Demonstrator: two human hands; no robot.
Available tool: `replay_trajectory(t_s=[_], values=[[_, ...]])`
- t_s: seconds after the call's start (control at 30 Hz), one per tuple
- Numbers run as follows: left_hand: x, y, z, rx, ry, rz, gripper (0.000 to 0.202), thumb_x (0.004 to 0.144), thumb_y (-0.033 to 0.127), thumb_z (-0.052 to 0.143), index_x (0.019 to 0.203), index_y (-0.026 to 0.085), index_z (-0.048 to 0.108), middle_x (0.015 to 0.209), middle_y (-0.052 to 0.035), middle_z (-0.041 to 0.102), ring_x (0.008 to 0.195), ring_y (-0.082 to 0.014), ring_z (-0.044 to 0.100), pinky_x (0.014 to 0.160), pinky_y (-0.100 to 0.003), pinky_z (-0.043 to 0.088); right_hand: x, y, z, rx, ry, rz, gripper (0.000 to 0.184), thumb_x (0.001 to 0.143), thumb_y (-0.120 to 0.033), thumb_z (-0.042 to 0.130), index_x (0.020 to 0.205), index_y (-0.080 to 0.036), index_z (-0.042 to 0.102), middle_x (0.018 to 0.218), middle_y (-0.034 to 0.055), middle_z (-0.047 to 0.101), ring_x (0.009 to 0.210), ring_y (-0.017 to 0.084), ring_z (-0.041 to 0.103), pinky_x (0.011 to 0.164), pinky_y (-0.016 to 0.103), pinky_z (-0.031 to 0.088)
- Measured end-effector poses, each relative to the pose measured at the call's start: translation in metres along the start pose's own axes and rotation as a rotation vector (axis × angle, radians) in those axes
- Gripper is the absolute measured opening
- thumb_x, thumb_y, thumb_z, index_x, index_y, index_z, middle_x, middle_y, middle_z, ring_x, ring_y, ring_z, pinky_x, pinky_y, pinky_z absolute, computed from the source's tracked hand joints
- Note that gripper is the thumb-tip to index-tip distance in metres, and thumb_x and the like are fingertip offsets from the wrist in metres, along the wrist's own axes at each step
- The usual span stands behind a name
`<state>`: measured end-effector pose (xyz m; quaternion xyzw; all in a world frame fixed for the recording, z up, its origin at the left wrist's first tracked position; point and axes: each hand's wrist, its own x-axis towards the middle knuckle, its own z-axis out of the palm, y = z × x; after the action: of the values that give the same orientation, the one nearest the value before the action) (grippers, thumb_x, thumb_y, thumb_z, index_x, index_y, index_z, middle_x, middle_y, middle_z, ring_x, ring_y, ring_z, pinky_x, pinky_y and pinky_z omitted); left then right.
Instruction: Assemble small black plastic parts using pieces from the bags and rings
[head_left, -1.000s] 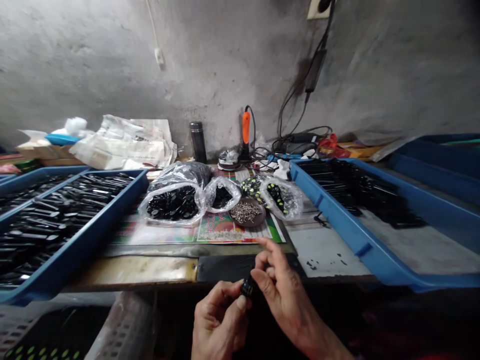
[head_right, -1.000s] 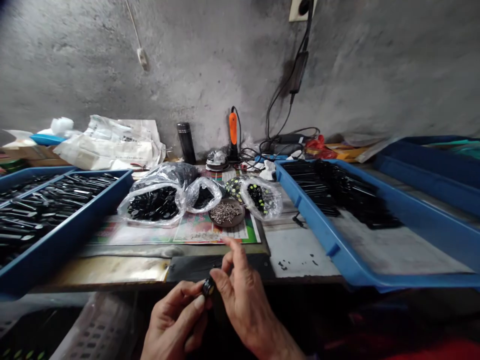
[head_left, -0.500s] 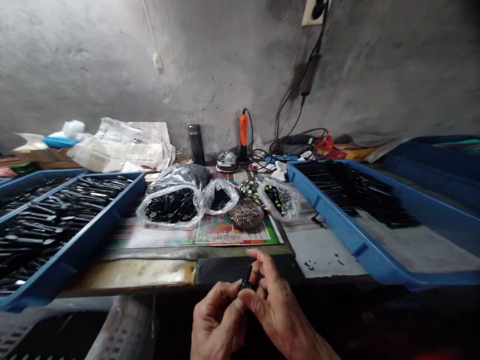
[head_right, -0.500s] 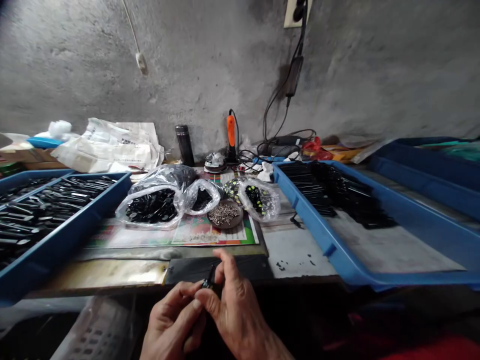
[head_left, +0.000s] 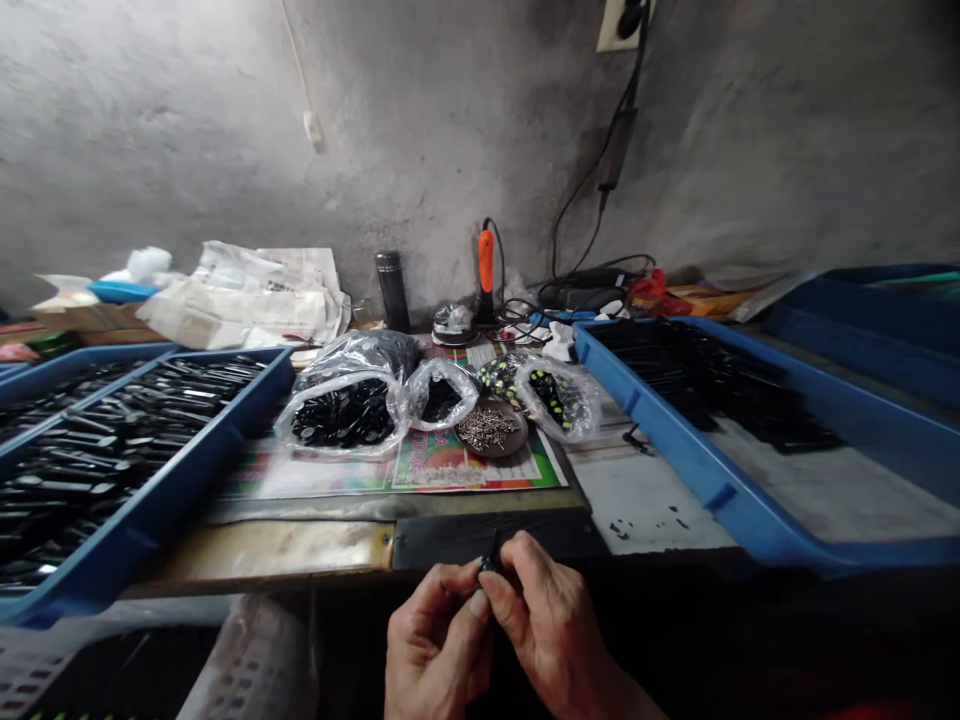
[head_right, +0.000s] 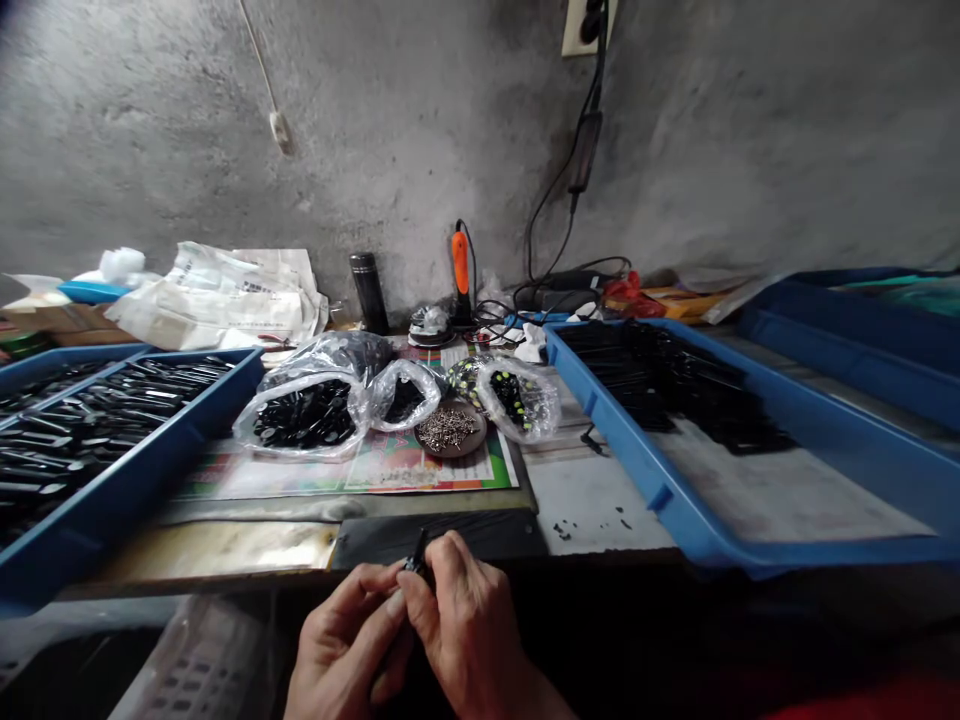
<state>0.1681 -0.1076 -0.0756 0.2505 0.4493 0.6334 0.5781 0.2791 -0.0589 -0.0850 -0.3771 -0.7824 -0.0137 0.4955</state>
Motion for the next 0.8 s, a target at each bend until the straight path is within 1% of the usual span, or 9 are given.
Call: replay_trajectory(t_s=[0.13,0.27,0.33,0.43,0.5,0.57,0.63,0.7,0.8], values=[[0.001,0.0,0.001,-0.002,0.004,0.013,0.041,0.064,0.047,0.089,0.081,0.014,0.072,0.047,0.0072,0.046,0.038,-0.0006,0.033,0.038,-0.012,0.021,0.002,0.007,0.003,0.066,-0.096,0.029,0.045,0.11,-0.042,0.028,0.072,-0.022,0.042,0.058,-0.0043,0.049,0.044,0.011,0.051,0.045,0.025,0.034],[0.004,0.001,-0.003,-0.029,-0.01,-0.001,0.041,0.063,0.047,0.09,0.082,0.015,0.072,0.053,0.0063,0.05,0.038,0.0001,0.033,0.037,-0.011,0.022,0.001,0.007,-0.003,0.158,-0.147,0.081,0.043,0.107,-0.052,0.03,0.087,-0.02,0.05,0.067,-0.0035,0.057,0.053,0.011,0.059,0.05,0.021,0.042],[0.006,0.0,-0.005,-0.024,-0.03,-0.013,0.041,0.063,0.047,0.09,0.082,0.016,0.072,0.054,0.0059,0.052,0.037,0.0,0.034,0.036,-0.011,0.024,0.001,0.006,-0.005,0.153,-0.153,0.076,0.037,0.107,-0.05,0.034,0.093,-0.02,0.05,0.07,-0.0038,0.059,0.057,0.011,0.062,0.054,0.02,0.045],[0.007,-0.002,-0.008,-0.01,-0.064,-0.028,0.041,0.065,0.049,0.088,0.084,0.016,0.072,0.05,0.0071,0.049,0.036,-0.0008,0.035,0.036,-0.012,0.026,0.001,0.005,-0.003,0.063,-0.101,0.024,0.033,0.109,-0.042,0.03,0.093,-0.02,0.049,0.072,-0.0028,0.06,0.058,0.011,0.063,0.056,0.02,0.046],[0.007,-0.003,-0.007,-0.001,-0.049,-0.009,0.041,0.066,0.048,0.088,0.083,0.015,0.072,0.05,0.0071,0.048,0.037,-0.0009,0.035,0.037,-0.012,0.026,0.001,0.005,0.001,0.019,-0.078,-0.001,0.034,0.11,-0.039,0.028,0.091,-0.02,0.048,0.07,-0.0023,0.059,0.057,0.012,0.062,0.055,0.022,0.045],[0.006,-0.004,-0.005,0.006,-0.021,0.016,0.04,0.066,0.048,0.088,0.082,0.015,0.072,0.051,0.0065,0.05,0.038,-0.0006,0.036,0.037,-0.011,0.027,0.001,0.007,0.005,0.014,-0.097,0.004,0.036,0.11,-0.038,0.027,0.084,-0.021,0.046,0.065,-0.0033,0.055,0.052,0.012,0.06,0.051,0.023,0.042],[0.005,-0.004,-0.004,-0.001,-0.002,0.026,0.04,0.066,0.047,0.088,0.083,0.015,0.073,0.052,0.0064,0.05,0.038,-0.0004,0.035,0.037,-0.011,0.026,0.001,0.008,0.006,0.032,-0.138,0.041,0.04,0.11,-0.038,0.027,0.077,-0.022,0.043,0.059,-0.0048,0.051,0.046,0.011,0.055,0.047,0.024,0.038],[0.005,-0.003,-0.003,-0.014,-0.003,0.014,0.041,0.064,0.047,0.089,0.083,0.015,0.073,0.052,0.0065,0.05,0.038,-0.0005,0.035,0.037,-0.011,0.025,0.001,0.008,0.006,0.069,-0.165,0.072,0.042,0.11,-0.041,0.027,0.076,-0.022,0.042,0.058,-0.0049,0.051,0.045,0.011,0.055,0.045,0.024,0.037],[0.005,-0.002,-0.004,-0.032,-0.002,-0.004,0.04,0.063,0.046,0.09,0.082,0.015,0.072,0.054,0.0059,0.051,0.038,-0.0003,0.033,0.036,-0.011,0.024,0.0,0.006,0.001,0.153,-0.174,0.064,0.041,0.109,-0.049,0.028,0.086,-0.021,0.047,0.066,-0.0036,0.058,0.052,0.012,0.06,0.049,0.023,0.041]])
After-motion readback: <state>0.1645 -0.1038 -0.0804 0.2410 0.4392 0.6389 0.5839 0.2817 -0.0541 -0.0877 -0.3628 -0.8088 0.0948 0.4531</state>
